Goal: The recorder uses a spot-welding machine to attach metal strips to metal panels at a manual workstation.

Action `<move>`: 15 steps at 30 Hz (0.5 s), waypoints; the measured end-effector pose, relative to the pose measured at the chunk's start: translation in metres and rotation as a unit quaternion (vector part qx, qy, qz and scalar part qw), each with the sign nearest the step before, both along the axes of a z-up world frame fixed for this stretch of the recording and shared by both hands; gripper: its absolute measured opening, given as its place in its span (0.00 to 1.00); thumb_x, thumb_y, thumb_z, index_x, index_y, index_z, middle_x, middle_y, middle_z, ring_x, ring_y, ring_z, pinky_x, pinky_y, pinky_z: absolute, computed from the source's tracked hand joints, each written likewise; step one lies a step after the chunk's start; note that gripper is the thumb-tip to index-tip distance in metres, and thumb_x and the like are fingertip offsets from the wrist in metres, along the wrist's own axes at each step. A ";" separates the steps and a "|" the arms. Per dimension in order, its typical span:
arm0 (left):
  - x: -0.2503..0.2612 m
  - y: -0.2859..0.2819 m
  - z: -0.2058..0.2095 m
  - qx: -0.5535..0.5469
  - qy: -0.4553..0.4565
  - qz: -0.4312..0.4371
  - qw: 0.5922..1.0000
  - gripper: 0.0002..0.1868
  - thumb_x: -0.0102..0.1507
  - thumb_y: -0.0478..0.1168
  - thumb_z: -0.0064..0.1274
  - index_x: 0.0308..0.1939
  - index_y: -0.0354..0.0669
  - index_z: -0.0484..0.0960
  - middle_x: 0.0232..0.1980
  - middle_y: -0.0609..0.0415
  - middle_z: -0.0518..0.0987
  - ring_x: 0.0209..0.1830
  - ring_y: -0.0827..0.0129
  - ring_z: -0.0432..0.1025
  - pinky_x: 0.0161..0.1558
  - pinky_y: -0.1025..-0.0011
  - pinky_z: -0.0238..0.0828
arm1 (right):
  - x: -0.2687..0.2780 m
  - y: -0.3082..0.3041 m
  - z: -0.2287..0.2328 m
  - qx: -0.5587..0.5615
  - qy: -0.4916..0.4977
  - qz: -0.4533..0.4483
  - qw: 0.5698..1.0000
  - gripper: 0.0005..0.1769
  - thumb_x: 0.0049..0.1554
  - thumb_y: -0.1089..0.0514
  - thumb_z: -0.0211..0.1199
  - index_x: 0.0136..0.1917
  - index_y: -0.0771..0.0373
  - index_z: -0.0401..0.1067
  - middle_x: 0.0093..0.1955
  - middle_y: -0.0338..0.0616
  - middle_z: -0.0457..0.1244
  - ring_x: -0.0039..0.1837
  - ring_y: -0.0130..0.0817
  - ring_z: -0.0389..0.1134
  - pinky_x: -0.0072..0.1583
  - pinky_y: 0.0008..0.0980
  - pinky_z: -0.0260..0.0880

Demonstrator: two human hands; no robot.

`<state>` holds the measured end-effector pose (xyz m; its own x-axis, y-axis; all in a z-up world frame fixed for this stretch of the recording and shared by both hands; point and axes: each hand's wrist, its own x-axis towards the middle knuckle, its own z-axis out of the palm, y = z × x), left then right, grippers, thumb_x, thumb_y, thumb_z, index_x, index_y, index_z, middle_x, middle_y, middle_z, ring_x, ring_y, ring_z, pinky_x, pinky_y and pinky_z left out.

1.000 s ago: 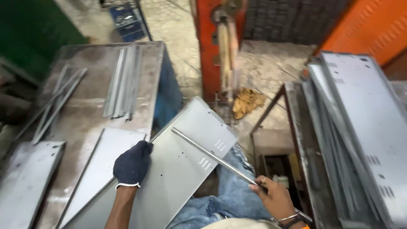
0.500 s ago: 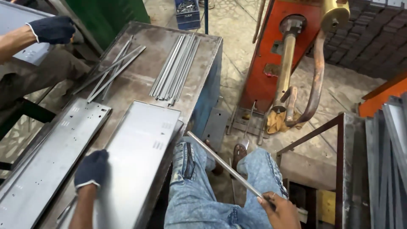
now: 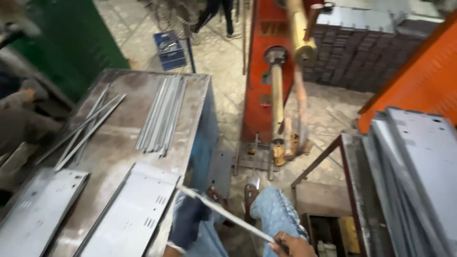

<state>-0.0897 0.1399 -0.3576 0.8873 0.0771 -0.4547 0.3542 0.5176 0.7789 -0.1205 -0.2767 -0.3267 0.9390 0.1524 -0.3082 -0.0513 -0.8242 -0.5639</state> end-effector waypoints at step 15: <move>0.011 -0.313 0.107 0.018 -0.097 -0.382 0.919 0.23 0.66 0.49 0.52 0.57 0.36 0.81 0.36 0.52 0.86 0.23 0.75 0.69 0.27 0.75 0.64 | -0.016 -0.203 0.155 -0.177 -0.210 -0.357 0.893 0.20 0.50 0.44 0.70 0.51 0.55 0.79 0.44 0.53 0.71 0.46 0.55 0.73 0.49 0.51 0.72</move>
<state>-0.0792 -0.1736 -0.2504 0.7529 -0.5900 -0.2916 0.4557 0.1478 0.8778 -0.1360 -0.4793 -0.1720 0.8026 -0.5677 0.1830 -0.4795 -0.7966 -0.3681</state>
